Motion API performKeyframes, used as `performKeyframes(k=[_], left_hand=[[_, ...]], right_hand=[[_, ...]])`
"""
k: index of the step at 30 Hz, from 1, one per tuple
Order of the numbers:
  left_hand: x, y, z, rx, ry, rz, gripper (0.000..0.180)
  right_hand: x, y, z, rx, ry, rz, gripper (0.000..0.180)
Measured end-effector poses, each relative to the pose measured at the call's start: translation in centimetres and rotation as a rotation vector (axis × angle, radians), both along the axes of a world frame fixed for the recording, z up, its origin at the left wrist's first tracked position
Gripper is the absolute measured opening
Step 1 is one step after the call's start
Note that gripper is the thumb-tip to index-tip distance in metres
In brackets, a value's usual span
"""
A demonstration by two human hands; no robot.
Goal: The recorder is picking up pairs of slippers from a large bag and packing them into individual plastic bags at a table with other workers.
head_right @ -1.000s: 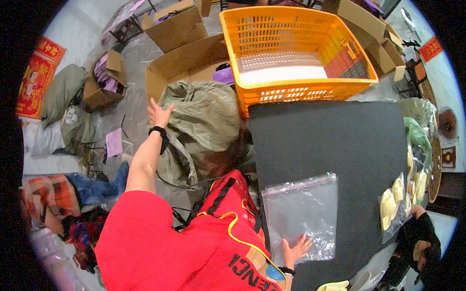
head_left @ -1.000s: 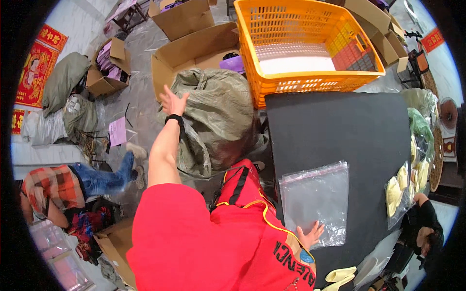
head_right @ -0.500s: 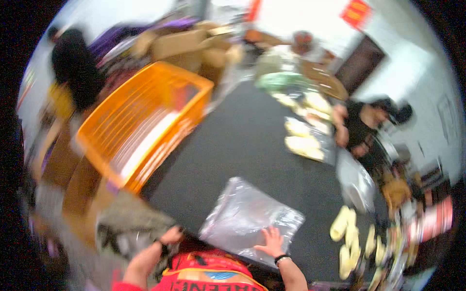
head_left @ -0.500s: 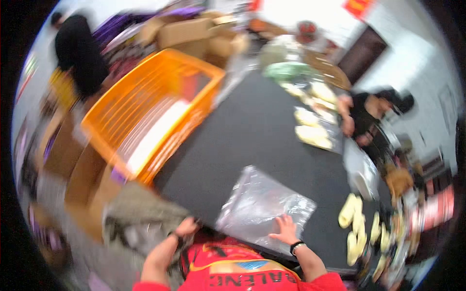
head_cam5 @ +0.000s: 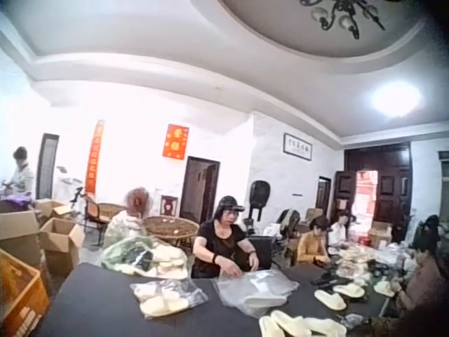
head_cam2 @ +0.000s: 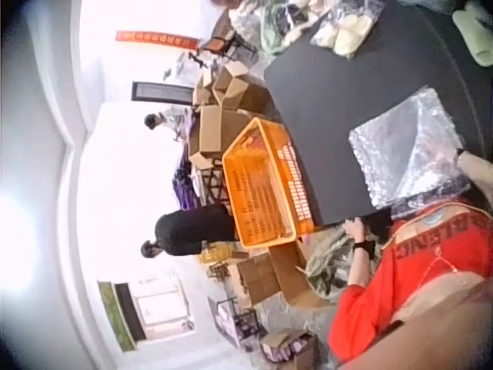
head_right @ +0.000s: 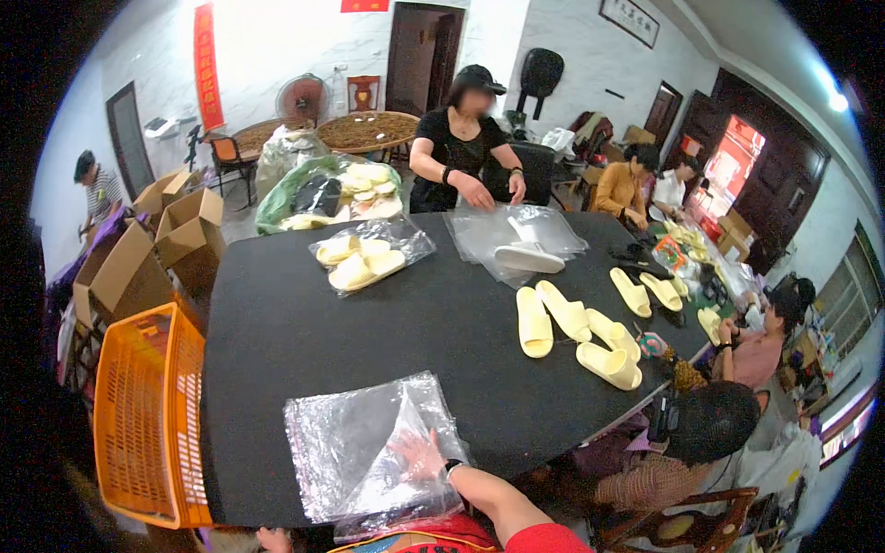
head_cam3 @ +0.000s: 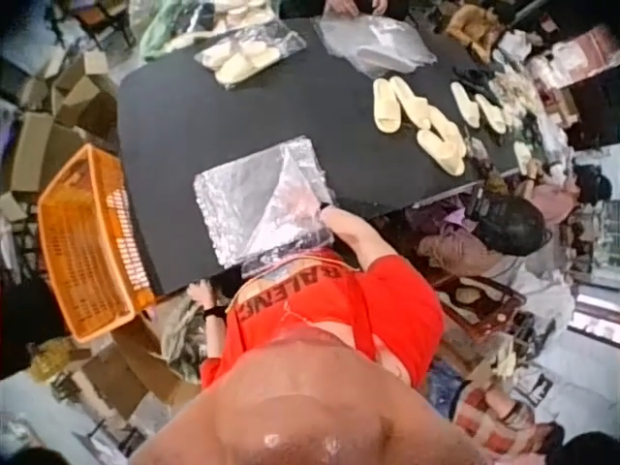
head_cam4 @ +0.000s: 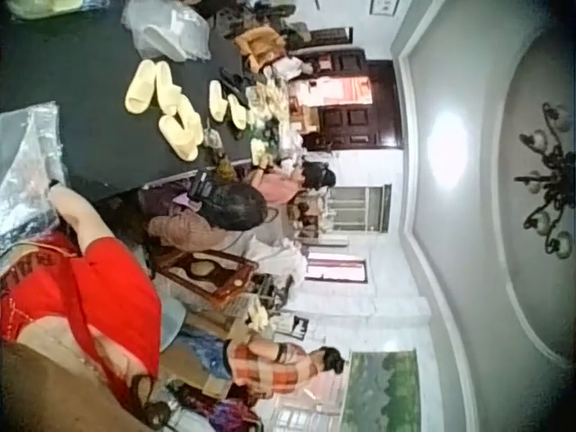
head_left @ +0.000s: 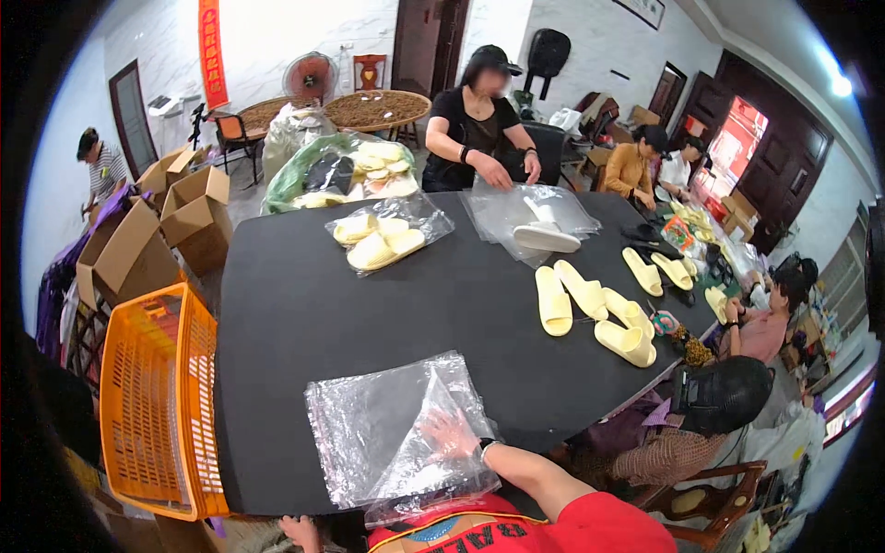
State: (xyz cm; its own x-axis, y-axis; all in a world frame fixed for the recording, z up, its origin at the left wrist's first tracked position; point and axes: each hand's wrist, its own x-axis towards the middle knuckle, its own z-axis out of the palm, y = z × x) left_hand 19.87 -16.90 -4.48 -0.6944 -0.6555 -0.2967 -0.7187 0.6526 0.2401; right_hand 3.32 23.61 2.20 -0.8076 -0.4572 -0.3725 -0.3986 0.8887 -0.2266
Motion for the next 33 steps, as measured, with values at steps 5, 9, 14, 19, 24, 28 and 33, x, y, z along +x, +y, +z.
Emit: performKeyframes(k=[5,9,14,19,24,28,33], left_hand=[[-3.4,8.3,6.6,0.018,0.834,0.012,0.051],[-6.7,16.9,17.8,0.704,0.484,-0.516,0.03],[-10.0,25.3,22.4,0.874,0.286,-1.45,0.031],[-13.9,24.5,14.8,0.554,0.452,-1.522,0.029],[-16.1,21.4,10.7,0.303,0.305,-1.136,0.057],[-19.1,18.7,6.5,0.268,0.283,-1.049,0.07],[-20.5,16.6,4.1,0.126,0.252,-1.081,0.07]], right_hand=[[-0.7,-1.3,1.8,0.215,-0.054,0.072,0.097],[-2.2,-4.3,1.9,0.285,-0.082,0.137,0.084],[-2.5,-3.3,1.0,0.411,0.027,0.091,0.061],[-1.4,-4.2,-3.1,0.147,0.08,0.076,0.046],[0.8,-3.2,1.6,0.126,-0.015,-0.043,0.068],[2.4,-2.0,0.9,0.043,0.087,-0.128,0.077],[4.8,0.5,-1.0,-0.091,0.113,-0.197,0.077]])
